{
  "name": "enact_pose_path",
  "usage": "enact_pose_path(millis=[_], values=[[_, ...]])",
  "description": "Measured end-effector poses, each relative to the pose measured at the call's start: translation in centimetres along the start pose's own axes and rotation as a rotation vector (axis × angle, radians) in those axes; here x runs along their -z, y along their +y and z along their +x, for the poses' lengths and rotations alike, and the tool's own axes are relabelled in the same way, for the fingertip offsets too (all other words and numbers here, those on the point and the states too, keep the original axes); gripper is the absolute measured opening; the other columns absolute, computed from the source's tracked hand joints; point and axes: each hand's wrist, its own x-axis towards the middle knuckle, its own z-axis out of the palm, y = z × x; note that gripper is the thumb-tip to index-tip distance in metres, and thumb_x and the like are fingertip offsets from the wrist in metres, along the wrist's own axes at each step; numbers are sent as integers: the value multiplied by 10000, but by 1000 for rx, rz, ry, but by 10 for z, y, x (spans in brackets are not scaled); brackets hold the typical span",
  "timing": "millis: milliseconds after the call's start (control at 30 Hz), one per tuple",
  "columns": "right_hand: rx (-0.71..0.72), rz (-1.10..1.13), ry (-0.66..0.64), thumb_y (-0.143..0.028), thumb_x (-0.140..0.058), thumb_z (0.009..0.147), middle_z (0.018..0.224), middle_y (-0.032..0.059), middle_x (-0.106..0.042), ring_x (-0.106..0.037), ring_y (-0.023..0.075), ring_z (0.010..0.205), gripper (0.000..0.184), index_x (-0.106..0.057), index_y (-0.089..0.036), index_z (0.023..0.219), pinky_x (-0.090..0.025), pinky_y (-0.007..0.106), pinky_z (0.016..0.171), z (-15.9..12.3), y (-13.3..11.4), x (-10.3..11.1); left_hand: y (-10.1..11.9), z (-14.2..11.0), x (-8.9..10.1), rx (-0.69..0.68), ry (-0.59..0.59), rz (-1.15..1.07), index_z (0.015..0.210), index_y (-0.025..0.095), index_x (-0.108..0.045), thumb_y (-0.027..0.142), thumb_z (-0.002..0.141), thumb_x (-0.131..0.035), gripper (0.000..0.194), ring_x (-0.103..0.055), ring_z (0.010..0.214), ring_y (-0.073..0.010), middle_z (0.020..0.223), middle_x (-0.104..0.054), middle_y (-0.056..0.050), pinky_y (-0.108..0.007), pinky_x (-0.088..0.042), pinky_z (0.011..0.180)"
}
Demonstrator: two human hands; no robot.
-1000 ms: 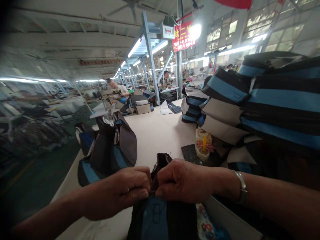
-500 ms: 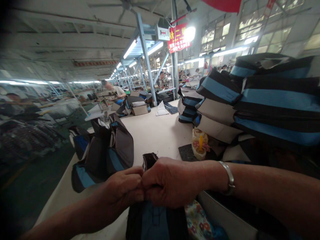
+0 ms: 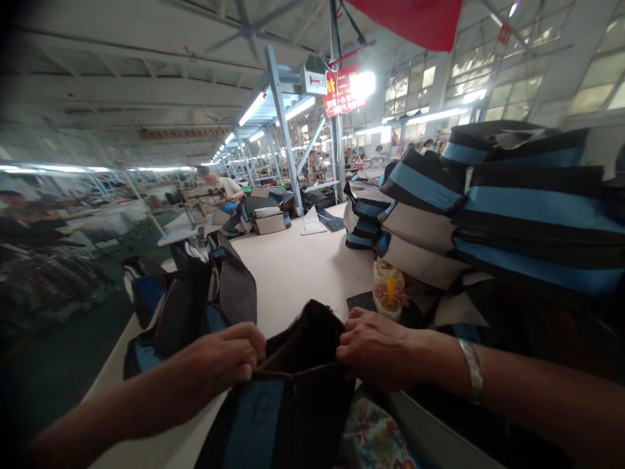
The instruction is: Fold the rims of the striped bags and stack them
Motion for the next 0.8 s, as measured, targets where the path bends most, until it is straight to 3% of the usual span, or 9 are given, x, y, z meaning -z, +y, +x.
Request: enact_pose_path(millis=[100,167,233,333,433,500,567,633,800], values=[[2,-103,-10,-268,-639,793,725,40,-672,-598,187,663,89,-609,-185,790,-405,367,762,25,-29,-2,-9,3,25,94,-92,111,826,172,-568,326,1047,-344,350,-571,856,-119,1041,-603,-23,-226,-423,851],[7,-127,-60,-268,-628,793,689,40,-666,-595,194,601,92,-612,-179,810,-410,358,674,50,-48,-2,-6,9,21,157,9,199,882,182,-619,378,1050,-324,392,-606,887,-149,1014,-641,-32,-247,-445,859],[8,-119,-95,-262,-612,805,725,62,-680,-616,217,638,97,-633,-170,828,-397,335,596,77,-59,-6,-2,18,-5,175,171,242,1096,208,-628,421,1041,-335,366,-633,995,-187,1081,-672,-51,-272,-475,903],[69,-19,-91,-248,-626,792,939,112,-707,-637,235,848,135,-665,-145,871,-401,292,587,102,-55,-11,-8,25,-67,105,348,255,1404,228,-445,482,1005,-424,474,-633,1147,-216,1307,-632,-95,-299,-507,976],[86,126,-257,-277,-582,873,908,83,-706,-597,168,724,186,-679,-139,951,-377,258,564,94,-35,-3,-32,20,-117,16,589,445,1425,159,-374,498,1011,-391,535,-709,954,-231,1141,-698,-135,-307,-567,785],[43,190,-331,-407,-464,986,796,50,-687,-550,139,620,347,-691,-155,914,-362,259,558,73,-18,8,-53,13,-128,-84,646,571,1342,151,-439,511,1016,-358,492,-711,742,-219,925,-723,-100,-295,-537,624],[-5,265,-312,-563,-433,988,778,44,-675,-564,138,638,495,-701,-156,899,-383,262,597,47,-3,17,-72,7,-123,-164,643,642,1225,158,-513,490,1027,-336,425,-686,660,-203,815,-707,-74,-286,-504,589],[-59,359,-284,-631,-593,879,856,48,-683,-606,152,725,502,-699,-154,995,-413,256,644,26,6,20,-88,6,-106,-195,599,687,1127,156,-559,488,1032,-328,415,-677,673,-195,803,-701,-73,-282,-494,613],[-148,292,-97,-444,-823,701,1114,104,-640,-630,225,939,548,-635,-143,1118,-481,303,773,5,7,-6,-100,25,-62,-140,490,759,1006,149,-623,566,1002,-357,495,-638,693,-184,789,-671,-57,-284,-458,625]])
